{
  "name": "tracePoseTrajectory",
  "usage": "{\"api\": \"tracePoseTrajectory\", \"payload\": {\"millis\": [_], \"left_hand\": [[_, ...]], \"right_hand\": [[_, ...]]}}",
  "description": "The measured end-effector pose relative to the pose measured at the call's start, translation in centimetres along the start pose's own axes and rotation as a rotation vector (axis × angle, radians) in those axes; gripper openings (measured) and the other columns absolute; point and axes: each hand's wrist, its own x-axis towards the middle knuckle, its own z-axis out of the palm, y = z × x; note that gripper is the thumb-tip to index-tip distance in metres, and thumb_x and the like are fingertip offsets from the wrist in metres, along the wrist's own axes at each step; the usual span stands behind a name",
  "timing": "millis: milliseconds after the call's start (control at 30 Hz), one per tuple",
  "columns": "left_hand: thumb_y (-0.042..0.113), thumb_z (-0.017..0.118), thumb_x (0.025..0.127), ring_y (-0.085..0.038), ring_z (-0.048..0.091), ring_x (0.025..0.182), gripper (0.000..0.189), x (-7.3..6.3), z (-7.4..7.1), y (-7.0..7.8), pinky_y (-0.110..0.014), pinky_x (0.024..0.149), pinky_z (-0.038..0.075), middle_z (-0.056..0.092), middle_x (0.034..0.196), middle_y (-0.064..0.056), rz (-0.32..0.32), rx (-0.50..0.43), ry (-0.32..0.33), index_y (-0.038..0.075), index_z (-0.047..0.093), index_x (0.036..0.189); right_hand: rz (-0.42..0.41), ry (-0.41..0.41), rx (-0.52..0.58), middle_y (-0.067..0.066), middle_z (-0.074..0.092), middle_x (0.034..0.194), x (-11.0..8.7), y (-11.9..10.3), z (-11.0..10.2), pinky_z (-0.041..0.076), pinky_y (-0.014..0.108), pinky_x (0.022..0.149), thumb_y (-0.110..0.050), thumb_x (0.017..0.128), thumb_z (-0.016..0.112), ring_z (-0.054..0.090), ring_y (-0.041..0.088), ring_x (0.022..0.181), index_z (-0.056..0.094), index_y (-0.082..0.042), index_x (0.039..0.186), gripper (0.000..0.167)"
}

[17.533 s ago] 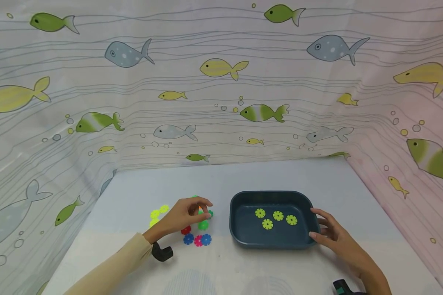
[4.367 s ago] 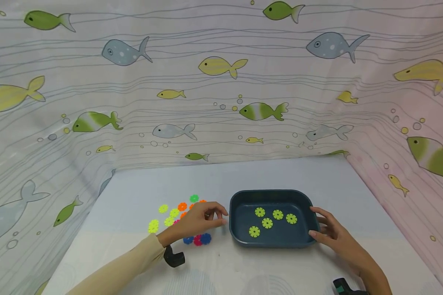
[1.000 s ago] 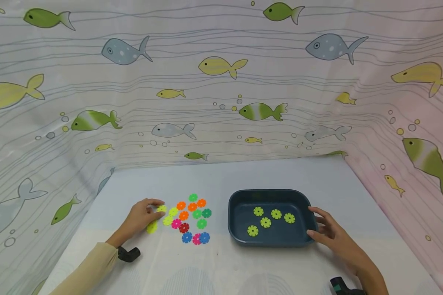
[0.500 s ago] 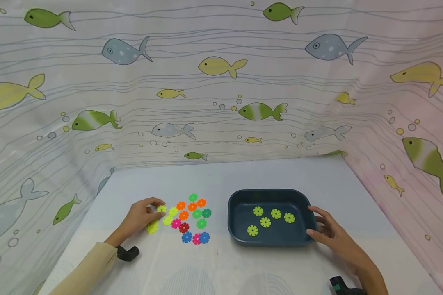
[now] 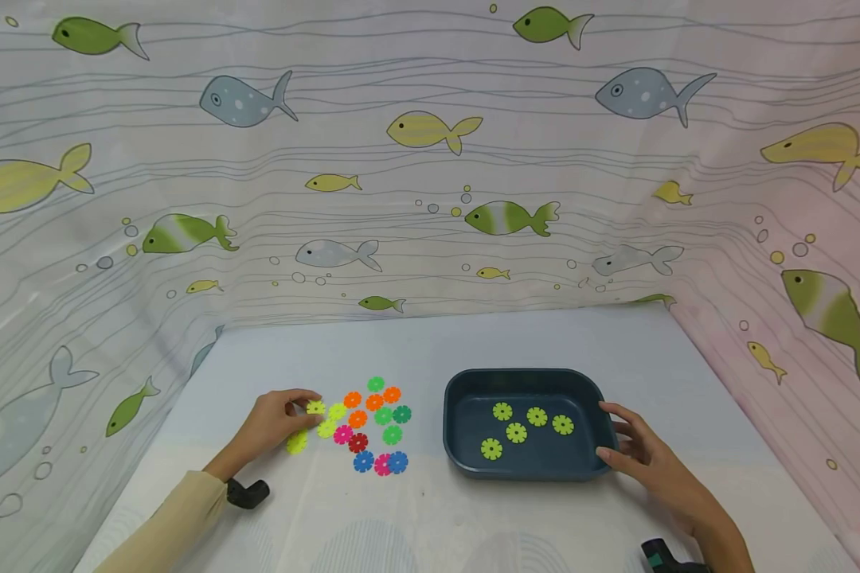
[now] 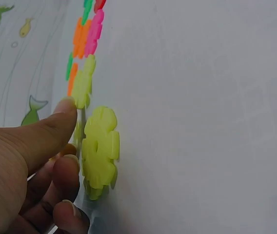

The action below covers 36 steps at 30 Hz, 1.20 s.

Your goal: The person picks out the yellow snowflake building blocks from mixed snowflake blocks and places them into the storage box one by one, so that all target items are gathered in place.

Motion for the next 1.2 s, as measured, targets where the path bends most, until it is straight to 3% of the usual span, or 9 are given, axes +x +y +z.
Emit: {"api": "tracePoseTrajectory", "payload": {"millis": [333, 833, 1200], "left_hand": [[0.026, 0.090, 0.081, -0.018, 0.052, 0.068, 0.038, 0.1, -0.1, 0.1, -0.026, 0.056, 0.042, 0.071, 0.094, 0.000, -0.013, 0.000, -0.005, 0.011, 0.077, 0.113], [0.031, 0.091, 0.080, -0.019, 0.050, 0.074, 0.039, 0.1, -0.2, 0.9, -0.028, 0.060, 0.040, 0.072, 0.093, 0.004, -0.006, -0.015, 0.061, 0.019, 0.077, 0.114], [0.030, 0.089, 0.082, -0.021, 0.048, 0.067, 0.037, -0.1, -0.1, 2.5, -0.026, 0.054, 0.034, 0.072, 0.100, 0.000, -0.033, -0.215, 0.025, 0.021, 0.078, 0.115]], "right_hand": [[-0.019, 0.006, -0.009, 0.029, 0.021, 0.159, 0.0, 0.3, -0.1, 0.048, 0.058, 0.094, -0.030, 0.105, 0.063, 0.035, 0.053, 0.136, 0.016, -0.031, 0.164, 0.075], [-0.016, 0.002, -0.011, 0.030, 0.020, 0.159, 0.1, 0.4, 0.0, 0.048, 0.061, 0.094, -0.030, 0.105, 0.063, 0.037, 0.052, 0.135, 0.015, -0.031, 0.164, 0.076], [-0.023, -0.001, -0.002, 0.030, 0.020, 0.159, 0.1, 0.3, 0.0, 0.047, 0.063, 0.096, -0.030, 0.105, 0.063, 0.036, 0.055, 0.137, 0.016, -0.031, 0.164, 0.075]]}}
